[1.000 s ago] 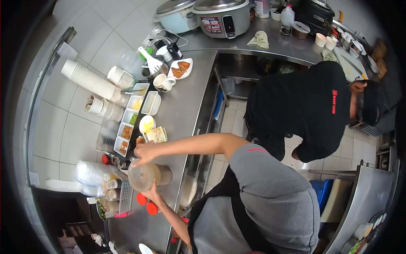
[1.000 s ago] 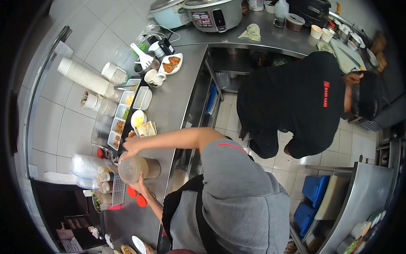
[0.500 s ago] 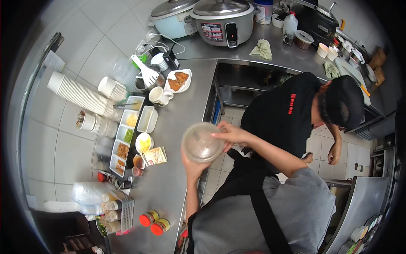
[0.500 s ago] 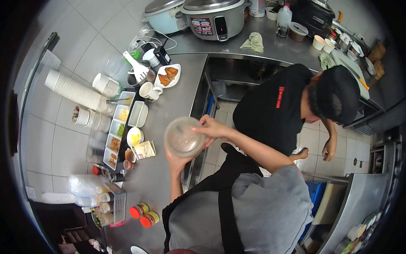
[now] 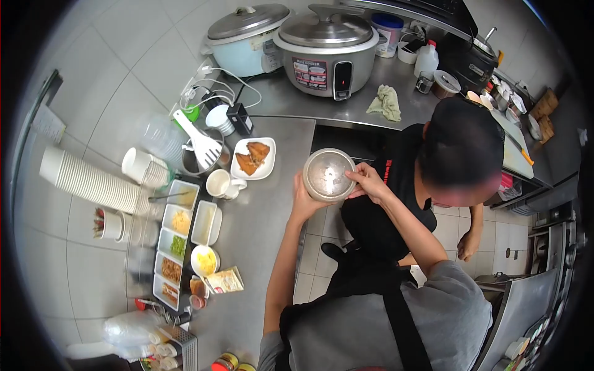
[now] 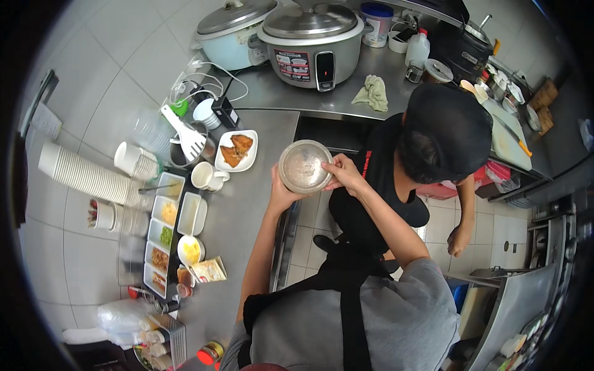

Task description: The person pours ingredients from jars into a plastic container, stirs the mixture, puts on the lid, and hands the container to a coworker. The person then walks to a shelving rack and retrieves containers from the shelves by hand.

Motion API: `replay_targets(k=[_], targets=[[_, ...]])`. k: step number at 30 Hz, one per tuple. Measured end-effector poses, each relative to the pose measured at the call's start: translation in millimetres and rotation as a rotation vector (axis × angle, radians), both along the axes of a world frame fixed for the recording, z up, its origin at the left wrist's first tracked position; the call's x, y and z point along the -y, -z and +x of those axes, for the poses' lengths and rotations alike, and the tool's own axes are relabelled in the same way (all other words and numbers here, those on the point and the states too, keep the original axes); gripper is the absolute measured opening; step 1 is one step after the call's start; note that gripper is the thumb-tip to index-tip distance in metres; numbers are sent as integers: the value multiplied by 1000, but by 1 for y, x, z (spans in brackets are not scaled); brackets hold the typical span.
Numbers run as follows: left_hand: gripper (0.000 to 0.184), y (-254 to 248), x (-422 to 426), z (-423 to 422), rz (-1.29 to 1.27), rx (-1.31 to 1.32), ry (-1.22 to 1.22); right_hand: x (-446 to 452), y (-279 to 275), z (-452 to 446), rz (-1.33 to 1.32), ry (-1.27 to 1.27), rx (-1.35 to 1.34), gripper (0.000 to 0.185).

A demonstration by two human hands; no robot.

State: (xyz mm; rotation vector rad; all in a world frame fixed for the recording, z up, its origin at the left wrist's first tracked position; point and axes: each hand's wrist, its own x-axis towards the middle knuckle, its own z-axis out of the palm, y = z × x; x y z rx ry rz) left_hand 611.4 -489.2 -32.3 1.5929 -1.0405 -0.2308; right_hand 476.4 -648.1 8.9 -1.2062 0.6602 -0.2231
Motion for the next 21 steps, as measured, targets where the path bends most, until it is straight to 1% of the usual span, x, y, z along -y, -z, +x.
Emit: replay_targets(k=[1,6,10,14,16,19,21], targets=[[97,1,5,8,15,87,-37,4,3,6,19,23,6,33],[93,20,31,43,64,10,26,16,10,29,59,152,-11,32],[92,15,42,58,126,-18,103,23,24,40,145,234,-21,31],[89,23,52,73,167,-167,208,25,26,48,219,317,-90,29],[90,36,57,79,203,-206,261,26,28,51,247,326,-113,32],[92,63,64,88,224,-67,273,43,42,60,306,298,-119,39],[92,70,65,81,134,-150,193,52,53,66,327,275,-134,44]])
